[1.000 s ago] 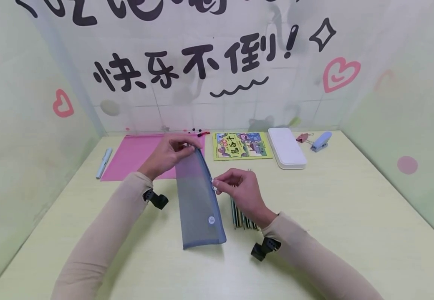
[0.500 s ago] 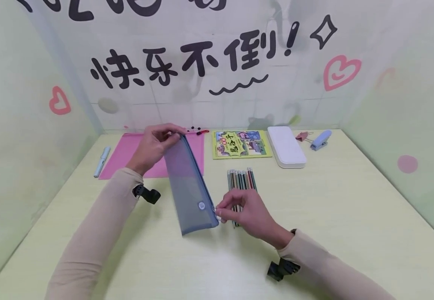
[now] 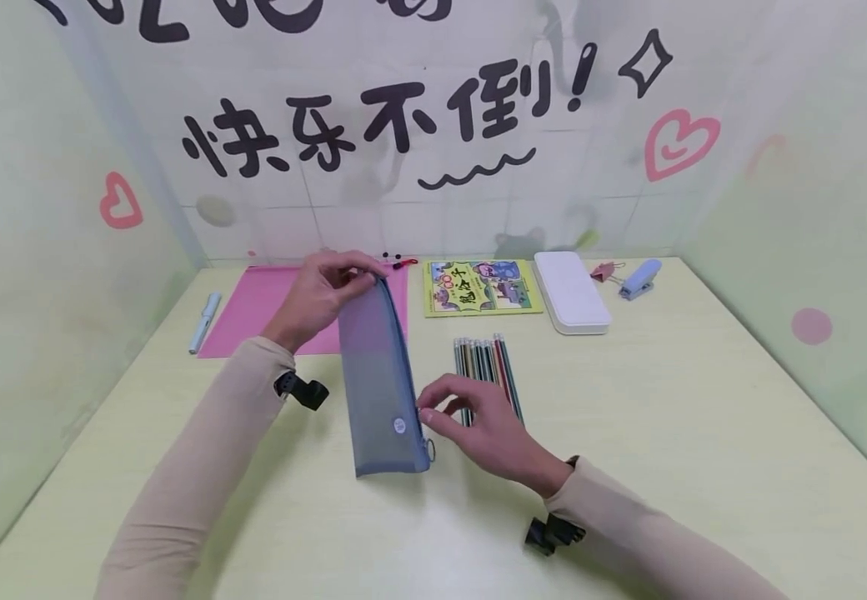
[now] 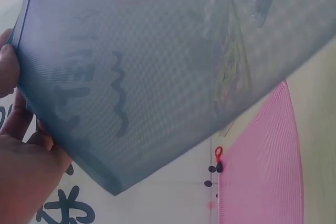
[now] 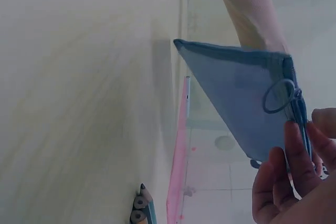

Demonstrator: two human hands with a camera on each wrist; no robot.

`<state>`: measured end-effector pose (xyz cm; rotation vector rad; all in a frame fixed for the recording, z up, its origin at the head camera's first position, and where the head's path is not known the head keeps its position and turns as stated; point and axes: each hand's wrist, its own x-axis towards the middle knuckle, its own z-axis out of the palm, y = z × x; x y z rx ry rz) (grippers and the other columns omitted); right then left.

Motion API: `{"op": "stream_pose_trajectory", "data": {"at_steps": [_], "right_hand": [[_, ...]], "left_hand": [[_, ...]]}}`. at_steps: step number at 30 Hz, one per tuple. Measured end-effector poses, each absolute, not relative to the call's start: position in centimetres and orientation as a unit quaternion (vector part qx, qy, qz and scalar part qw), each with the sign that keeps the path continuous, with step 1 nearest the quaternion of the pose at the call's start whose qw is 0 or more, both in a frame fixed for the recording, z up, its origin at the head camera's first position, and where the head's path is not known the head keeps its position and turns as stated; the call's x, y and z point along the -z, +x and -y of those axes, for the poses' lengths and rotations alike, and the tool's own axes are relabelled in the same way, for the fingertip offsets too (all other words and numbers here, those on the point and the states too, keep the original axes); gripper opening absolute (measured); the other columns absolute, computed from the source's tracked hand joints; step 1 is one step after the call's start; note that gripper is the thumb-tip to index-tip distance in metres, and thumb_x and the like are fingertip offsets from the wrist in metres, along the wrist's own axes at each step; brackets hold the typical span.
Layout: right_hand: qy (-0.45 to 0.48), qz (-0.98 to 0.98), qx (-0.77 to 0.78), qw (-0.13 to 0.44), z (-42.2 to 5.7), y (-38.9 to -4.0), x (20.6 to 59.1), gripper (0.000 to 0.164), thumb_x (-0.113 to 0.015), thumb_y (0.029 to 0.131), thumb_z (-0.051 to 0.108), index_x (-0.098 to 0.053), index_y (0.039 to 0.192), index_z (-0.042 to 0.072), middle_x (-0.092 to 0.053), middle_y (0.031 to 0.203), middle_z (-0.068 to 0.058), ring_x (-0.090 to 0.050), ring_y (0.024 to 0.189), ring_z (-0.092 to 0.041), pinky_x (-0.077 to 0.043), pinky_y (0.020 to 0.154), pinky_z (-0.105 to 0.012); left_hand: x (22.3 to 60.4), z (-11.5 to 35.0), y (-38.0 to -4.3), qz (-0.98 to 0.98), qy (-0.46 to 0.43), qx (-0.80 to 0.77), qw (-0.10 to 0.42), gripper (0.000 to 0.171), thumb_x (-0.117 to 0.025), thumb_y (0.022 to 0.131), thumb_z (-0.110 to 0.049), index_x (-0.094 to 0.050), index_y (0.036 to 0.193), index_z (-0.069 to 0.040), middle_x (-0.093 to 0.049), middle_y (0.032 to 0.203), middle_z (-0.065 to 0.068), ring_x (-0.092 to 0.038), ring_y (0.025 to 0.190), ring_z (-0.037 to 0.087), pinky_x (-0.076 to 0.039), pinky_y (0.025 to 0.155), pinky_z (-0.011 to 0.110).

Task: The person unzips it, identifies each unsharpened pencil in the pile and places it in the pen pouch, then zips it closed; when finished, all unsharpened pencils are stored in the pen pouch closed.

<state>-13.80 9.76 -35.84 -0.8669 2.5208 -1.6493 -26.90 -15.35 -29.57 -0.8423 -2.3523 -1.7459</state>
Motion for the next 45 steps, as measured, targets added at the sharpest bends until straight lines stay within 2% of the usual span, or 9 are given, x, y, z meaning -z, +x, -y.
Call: {"op": "stream_pose_trajectory", "data": {"at_steps": [5,10,14,19,24,29,38,42,45], "right_hand": [[-0.258,-0.806,0.532,-0.011,-9.0,-14.6,35.9,0.014,-0.065,0.096,0.010,-0.072,0.108,0.014,-0.074,0.104,-0.002,-0.065,0.093,-0.012,-0.057,0.082,-0.030],[-0.239,-0.802,0.548,-0.010,-8.5,-15.6,36.1,0.020,-0.066,0.093,0.005,-0.071,0.111,0.009,-0.074,0.106,-0.007,-0.065,0.095,-0.016,-0.058,0.082,-0.033],[-0.227,-0.806,0.547,-0.032,-8.4,-16.4,35.9,0.023,-0.069,0.090,0.004,-0.071,0.112,0.007,-0.074,0.106,-0.009,-0.067,0.095,-0.019,-0.059,0.082,-0.036],[-0.177,-0.819,0.544,-0.033,-8.5,-17.5,35.4,0.026,-0.073,0.089,0.008,-0.073,0.115,0.006,-0.075,0.111,-0.010,-0.072,0.099,-0.023,-0.061,0.088,-0.036],[-0.118,-0.830,0.545,-0.015,-8.9,-18.2,35.6,0.026,-0.076,0.088,0.011,-0.074,0.113,0.008,-0.077,0.107,-0.009,-0.074,0.098,-0.023,-0.061,0.089,-0.036],[-0.091,-0.835,0.542,-0.010,-10.1,-19.4,36.1,0.028,-0.078,0.086,0.015,-0.074,0.113,0.006,-0.078,0.106,-0.009,-0.073,0.098,-0.022,-0.061,0.085,-0.033],[-0.076,-0.878,0.471,0.016,-11.5,-20.5,36.3,0.026,-0.078,0.085,0.011,-0.075,0.109,0.005,-0.077,0.094,-0.009,-0.069,0.085,-0.018,-0.053,0.069,-0.024],[-0.084,-0.883,0.462,0.016,-11.8,-20.5,36.4,0.025,-0.076,0.084,0.008,-0.075,0.108,0.003,-0.075,0.092,-0.010,-0.066,0.083,-0.018,-0.052,0.068,-0.024],[-0.099,-0.881,0.463,0.027,-11.8,-20.2,36.3,0.026,-0.076,0.085,0.010,-0.075,0.110,0.004,-0.074,0.093,-0.009,-0.065,0.083,-0.017,-0.052,0.069,-0.024]], "left_hand": [[29.8,15.0,-26.8,0.779,-0.279,0.560,0.048,0.019,-0.063,0.098,-0.010,-0.075,0.112,-0.012,-0.072,0.112,-0.009,-0.058,0.100,0.019,-0.044,0.087,0.030],[30.1,14.3,-26.6,0.788,-0.267,0.554,0.041,0.018,-0.062,0.099,-0.015,-0.073,0.113,-0.011,-0.070,0.115,-0.002,-0.056,0.097,0.023,-0.043,0.087,0.034],[30.3,13.3,-26.0,0.827,-0.287,0.480,0.049,0.018,-0.063,0.099,-0.026,-0.073,0.110,-0.017,-0.063,0.129,0.003,-0.054,0.116,0.021,-0.042,0.102,0.043],[30.3,11.9,-24.4,0.888,-0.314,0.333,0.041,0.018,-0.065,0.096,-0.035,-0.076,0.105,-0.023,-0.045,0.150,0.011,-0.031,0.143,0.031,-0.030,0.114,0.062],[29.9,11.0,-22.7,0.926,-0.295,0.234,0.032,0.020,-0.064,0.097,-0.035,-0.070,0.094,-0.016,-0.059,0.109,0.010,-0.050,0.103,0.023,-0.046,0.085,0.039],[28.6,10.8,-22.0,0.947,-0.250,0.201,0.022,0.015,-0.061,0.095,-0.023,-0.062,0.087,-0.011,-0.062,0.075,0.003,-0.054,0.064,0.014,-0.044,0.057,0.025],[27.4,12.5,-22.2,0.957,-0.212,0.198,-0.024,0.013,-0.060,0.090,-0.009,-0.072,0.092,-0.005,-0.070,0.083,0.006,-0.057,0.067,0.016,-0.048,0.060,0.026],[27.2,13.1,-22.3,0.959,-0.206,0.193,-0.011,0.021,-0.058,0.089,-0.008,-0.076,0.100,-0.006,-0.074,0.091,0.007,-0.059,0.072,0.017,-0.050,0.064,0.027],[27.2,13.3,-22.2,0.959,-0.221,0.179,-0.002,0.018,-0.059,0.090,-0.011,-0.076,0.094,-0.008,-0.072,0.082,0.004,-0.057,0.067,0.016,-0.048,0.062,0.026]]}}
